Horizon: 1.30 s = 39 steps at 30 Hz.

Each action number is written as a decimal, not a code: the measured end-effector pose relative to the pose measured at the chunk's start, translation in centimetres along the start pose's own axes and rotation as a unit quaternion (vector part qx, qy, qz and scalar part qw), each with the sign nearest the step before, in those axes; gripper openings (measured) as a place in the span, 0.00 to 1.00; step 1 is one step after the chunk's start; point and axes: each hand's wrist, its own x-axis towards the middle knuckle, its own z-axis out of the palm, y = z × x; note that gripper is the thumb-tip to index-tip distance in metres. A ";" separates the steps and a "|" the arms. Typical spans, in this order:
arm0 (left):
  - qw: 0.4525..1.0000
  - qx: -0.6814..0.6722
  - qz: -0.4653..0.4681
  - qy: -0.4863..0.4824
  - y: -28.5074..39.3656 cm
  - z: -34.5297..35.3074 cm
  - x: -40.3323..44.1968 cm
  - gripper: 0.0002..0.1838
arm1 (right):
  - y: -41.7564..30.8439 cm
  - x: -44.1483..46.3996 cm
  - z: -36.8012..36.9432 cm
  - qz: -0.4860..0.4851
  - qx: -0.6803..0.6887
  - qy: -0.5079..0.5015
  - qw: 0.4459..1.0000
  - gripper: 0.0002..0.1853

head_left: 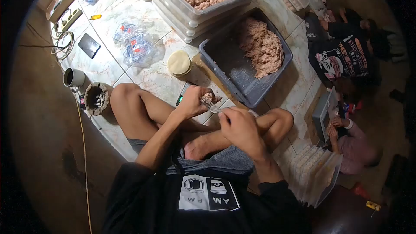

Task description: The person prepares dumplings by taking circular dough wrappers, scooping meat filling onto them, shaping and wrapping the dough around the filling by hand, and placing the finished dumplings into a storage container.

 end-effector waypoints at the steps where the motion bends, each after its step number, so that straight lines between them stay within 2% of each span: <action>1: 0.999 -0.020 -0.032 -0.014 0.1 0.1 0.0 0.14 | 0.3 0.0 0.5 -0.013 -0.019 -0.024 0.999 0.12; 3: 0.993 -0.056 -0.096 -0.034 0.1 -0.1 0.2 0.17 | 1.2 0.6 -1.9 0.018 -0.033 0.030 0.999 0.11; 4: 0.992 -0.084 -0.083 -0.048 0.4 -0.4 0.1 0.15 | 1.2 1.0 -3.5 0.041 -0.034 0.071 0.996 0.11; 7: 0.950 -0.275 -0.148 -0.002 2.1 -2.3 -0.5 0.11 | 2.7 0.7 -5.8 0.082 -0.072 0.161 0.981 0.12; 8: 0.935 -0.314 -0.159 0.054 1.7 -2.9 -0.8 0.15 | 3.3 0.6 -6.6 0.089 -0.093 0.188 0.974 0.12; 11: 0.963 -0.265 0.017 0.048 1.8 -1.6 -0.5 0.18 | 7.4 0.7 -5.2 0.153 -0.157 0.012 0.976 0.19; 12: 0.983 -0.175 0.053 0.007 1.5 -0.7 -0.6 0.20 | 8.5 1.1 -4.2 0.146 -0.162 0.028 0.976 0.20; 13: 0.977 -0.206 -0.043 -0.039 1.5 0.6 -1.3 0.21 | 9.7 1.8 -3.4 0.138 -0.167 0.044 0.975 0.21; 15: 0.989 -0.129 -0.076 -0.009 1.1 1.7 -1.4 0.19 | 12.0 3.4 -2.2 0.126 -0.191 0.071 0.971 0.22; 18: 0.974 -0.205 -0.093 0.038 2.3 -0.7 -0.1 0.16 | 14.0 6.3 -2.0 0.124 -0.217 0.086 0.964 0.24; 21: 0.952 -0.259 -0.017 0.165 2.9 -2.2 -0.1 0.13 | 14.6 9.8 -2.8 0.121 -0.212 0.078 0.967 0.25; 22: 0.951 -0.248 -0.032 0.182 1.7 -3.1 -0.6 0.13 | 15.2 11.0 -2.4 0.115 -0.217 0.089 0.965 0.25; 23: 0.951 -0.259 -0.039 0.166 0.9 -3.1 -0.8 0.13 | 15.8 12.0 -1.9 0.111 -0.222 0.099 0.964 0.24; 25: 0.949 -0.279 -0.053 0.135 1.2 -3.8 -0.8 0.13 | 16.0 14.3 -0.3 0.165 -0.234 0.079 0.955 0.25; 26: 0.959 -0.245 -0.111 0.092 0.7 -3.3 -1.1 0.13 | 15.9 14.8 0.9 0.191 -0.239 0.067 0.950 0.25; 29: 0.982 -0.143 -0.054 0.112 -1.5 -1.5 -0.9 0.17 | 16.6 14.8 5.2 0.180 -0.239 0.116 0.947 0.19; 30: 0.981 -0.149 -0.085 0.093 -1.1 -1.8 -0.8 0.20 | 16.2 14.6 4.7 0.132 -0.256 0.094 0.953 0.18; 33: 0.992 -0.027 0.002 0.123 -2.1 -2.1 -0.1 0.20 | 14.9 15.0 3.3 0.153 -0.225 0.017 0.962 0.12; 34: 0.993 -0.045 -0.006 0.111 -2.2 -2.2 -0.1 0.20 | 15.7 14.9 3.9 0.148 -0.220 0.027 0.964 0.11; 36: 0.993 0.028 -0.030 0.109 -3.0 -1.8 -0.2 0.24 | 17.7 14.9 6.1 0.134 -0.209 0.048 0.967 0.10; 39: 0.983 0.144 -0.036 0.111 -6.1 -0.4 -1.0 0.26 | 18.4 13.4 7.3 0.156 -0.204 0.006 0.966 0.11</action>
